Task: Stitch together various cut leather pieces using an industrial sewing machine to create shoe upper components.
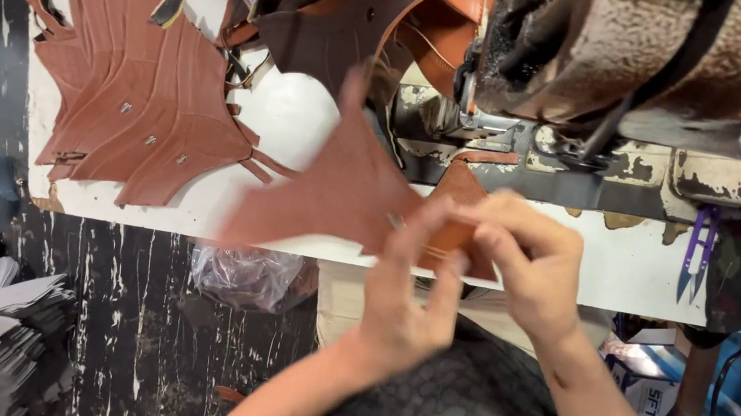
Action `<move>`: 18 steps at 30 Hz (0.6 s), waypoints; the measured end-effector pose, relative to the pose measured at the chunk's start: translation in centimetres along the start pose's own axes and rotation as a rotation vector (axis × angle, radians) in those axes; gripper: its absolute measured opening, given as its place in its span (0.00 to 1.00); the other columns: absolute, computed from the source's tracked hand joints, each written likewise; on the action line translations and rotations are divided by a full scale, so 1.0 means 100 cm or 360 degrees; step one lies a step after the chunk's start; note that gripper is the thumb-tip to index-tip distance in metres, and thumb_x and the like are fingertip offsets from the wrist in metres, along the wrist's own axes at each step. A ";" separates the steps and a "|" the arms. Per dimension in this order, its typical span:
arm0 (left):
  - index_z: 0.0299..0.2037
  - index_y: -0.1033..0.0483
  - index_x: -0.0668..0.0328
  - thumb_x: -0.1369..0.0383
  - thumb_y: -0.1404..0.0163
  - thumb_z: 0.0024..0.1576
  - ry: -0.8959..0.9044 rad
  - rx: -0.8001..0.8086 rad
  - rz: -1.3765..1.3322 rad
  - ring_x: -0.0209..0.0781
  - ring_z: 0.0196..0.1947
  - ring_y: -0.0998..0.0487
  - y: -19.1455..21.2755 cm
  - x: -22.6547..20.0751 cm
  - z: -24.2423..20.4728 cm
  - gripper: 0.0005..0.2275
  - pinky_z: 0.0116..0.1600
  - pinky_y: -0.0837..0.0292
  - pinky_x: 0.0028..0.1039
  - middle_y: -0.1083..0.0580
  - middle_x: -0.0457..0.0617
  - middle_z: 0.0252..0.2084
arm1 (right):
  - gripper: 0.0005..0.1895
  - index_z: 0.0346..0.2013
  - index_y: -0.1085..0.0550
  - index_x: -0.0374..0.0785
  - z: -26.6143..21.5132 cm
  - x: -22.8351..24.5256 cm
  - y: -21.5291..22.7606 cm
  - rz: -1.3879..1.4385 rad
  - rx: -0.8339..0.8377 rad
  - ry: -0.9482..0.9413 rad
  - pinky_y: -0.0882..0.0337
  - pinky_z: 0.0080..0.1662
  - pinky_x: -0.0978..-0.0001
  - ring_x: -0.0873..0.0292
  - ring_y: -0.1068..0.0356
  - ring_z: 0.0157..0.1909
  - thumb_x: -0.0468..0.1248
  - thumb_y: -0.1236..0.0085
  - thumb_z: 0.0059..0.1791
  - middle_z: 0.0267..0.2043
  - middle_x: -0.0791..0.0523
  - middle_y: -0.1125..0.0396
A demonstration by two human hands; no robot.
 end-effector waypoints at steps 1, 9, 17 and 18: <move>0.71 0.42 0.65 0.74 0.50 0.68 0.0005 -0.0003 0.0005 0.49 0.50 0.18 0.004 0.002 0.017 0.22 0.52 0.20 0.29 0.26 0.58 0.56 | 0.09 0.44 0.19 0.33 0.012 0.002 -0.002 0.0003 0.0005 -0.0004 0.34 0.32 0.78 0.69 0.34 0.31 0.34 0.41 0.53 0.37 0.58 0.28; 0.66 0.40 0.69 0.73 0.58 0.70 0.0470 0.0205 -0.0451 0.42 0.59 0.27 -0.004 0.051 0.080 0.16 0.66 0.31 0.30 0.31 0.54 0.60 | 0.08 0.46 0.21 0.31 0.058 -0.022 0.011 0.0208 -0.0081 -0.0206 0.31 0.41 0.76 0.68 0.32 0.36 0.33 0.40 0.55 0.34 0.60 0.29; 0.65 0.38 0.67 0.73 0.62 0.71 0.0436 0.0184 -0.0481 0.39 0.61 0.27 -0.013 0.074 0.082 0.14 0.68 0.32 0.29 0.30 0.53 0.60 | 0.07 0.45 0.21 0.29 0.064 -0.019 0.010 0.0290 -0.0069 -0.0213 0.29 0.40 0.73 0.65 0.30 0.36 0.29 0.40 0.54 0.35 0.57 0.28; 0.65 0.38 0.67 0.73 0.62 0.71 0.0462 0.0175 -0.0490 0.38 0.60 0.27 -0.014 0.076 0.082 0.13 0.67 0.31 0.28 0.30 0.53 0.60 | 0.07 0.45 0.20 0.29 0.065 -0.018 0.008 0.0247 -0.0052 -0.0213 0.28 0.40 0.73 0.65 0.30 0.35 0.30 0.41 0.55 0.35 0.57 0.28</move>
Point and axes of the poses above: each hand's wrist, its own z-axis towards the middle knuckle, its own y-axis out of the back of the hand, x = y × z, the point moved 7 cm from there along z, towards the middle knuckle
